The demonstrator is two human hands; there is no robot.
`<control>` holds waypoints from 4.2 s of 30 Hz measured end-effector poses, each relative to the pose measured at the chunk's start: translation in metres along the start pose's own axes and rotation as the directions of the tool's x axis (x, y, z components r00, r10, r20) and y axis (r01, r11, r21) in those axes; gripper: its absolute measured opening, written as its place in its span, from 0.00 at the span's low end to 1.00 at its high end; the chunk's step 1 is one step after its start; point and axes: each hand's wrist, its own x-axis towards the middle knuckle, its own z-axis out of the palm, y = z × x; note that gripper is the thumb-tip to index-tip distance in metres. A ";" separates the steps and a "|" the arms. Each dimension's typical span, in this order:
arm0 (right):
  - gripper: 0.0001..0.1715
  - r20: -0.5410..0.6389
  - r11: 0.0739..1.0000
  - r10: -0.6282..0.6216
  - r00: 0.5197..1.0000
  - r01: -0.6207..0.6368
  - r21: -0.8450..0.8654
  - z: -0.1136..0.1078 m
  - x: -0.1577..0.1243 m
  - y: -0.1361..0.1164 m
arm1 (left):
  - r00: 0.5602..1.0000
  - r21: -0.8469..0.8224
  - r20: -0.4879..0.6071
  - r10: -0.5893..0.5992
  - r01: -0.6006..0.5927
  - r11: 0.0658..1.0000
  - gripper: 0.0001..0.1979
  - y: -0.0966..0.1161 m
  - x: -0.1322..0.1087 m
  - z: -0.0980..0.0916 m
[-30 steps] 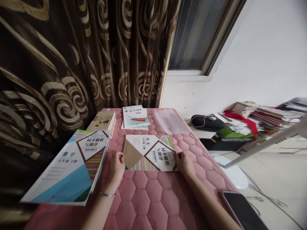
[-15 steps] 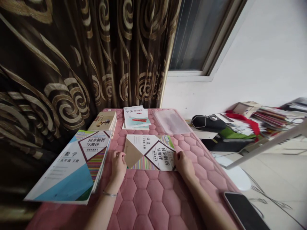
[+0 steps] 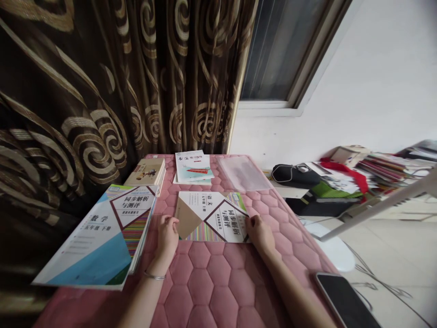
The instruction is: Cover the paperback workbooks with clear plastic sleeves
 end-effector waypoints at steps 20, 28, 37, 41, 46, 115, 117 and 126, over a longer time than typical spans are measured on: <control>0.08 -0.015 0.728 -0.685 0.729 0.684 0.044 0.032 -0.080 -0.045 | 0.830 -0.111 0.342 0.439 -0.429 0.897 0.13 0.054 -0.029 0.009; 0.07 -0.017 0.737 -0.674 0.738 0.674 0.054 0.034 -0.072 -0.043 | 0.813 -0.081 0.333 0.478 -0.480 0.873 0.09 0.051 -0.027 0.006; 0.13 -0.085 0.758 -0.633 0.769 0.639 0.135 0.008 -0.043 0.037 | 0.828 0.001 0.318 0.461 -0.487 0.874 0.10 0.013 -0.021 -0.025; 0.15 -0.127 0.719 -0.641 0.757 0.650 0.245 0.000 -0.030 0.062 | 0.856 -0.009 0.276 0.437 -0.452 0.892 0.20 -0.015 -0.028 -0.026; 0.15 -0.136 0.693 -0.638 0.758 0.643 0.326 -0.003 -0.025 0.069 | 0.882 -0.057 0.276 0.383 -0.382 0.922 0.29 -0.033 -0.031 -0.024; 0.24 0.157 0.781 -0.616 0.772 0.624 -0.003 0.005 0.077 -0.090 | 0.703 0.152 0.518 0.488 -0.637 0.756 0.14 0.082 -0.024 0.001; 0.22 0.172 0.796 -0.596 0.784 0.606 -0.003 0.010 0.086 -0.099 | 0.690 0.180 0.545 0.475 -0.650 0.738 0.13 0.080 -0.024 0.005; 0.05 0.281 0.921 -0.390 0.877 0.379 0.097 -0.013 0.088 -0.068 | 0.912 0.357 0.313 0.264 -0.370 0.858 0.15 0.038 -0.008 -0.004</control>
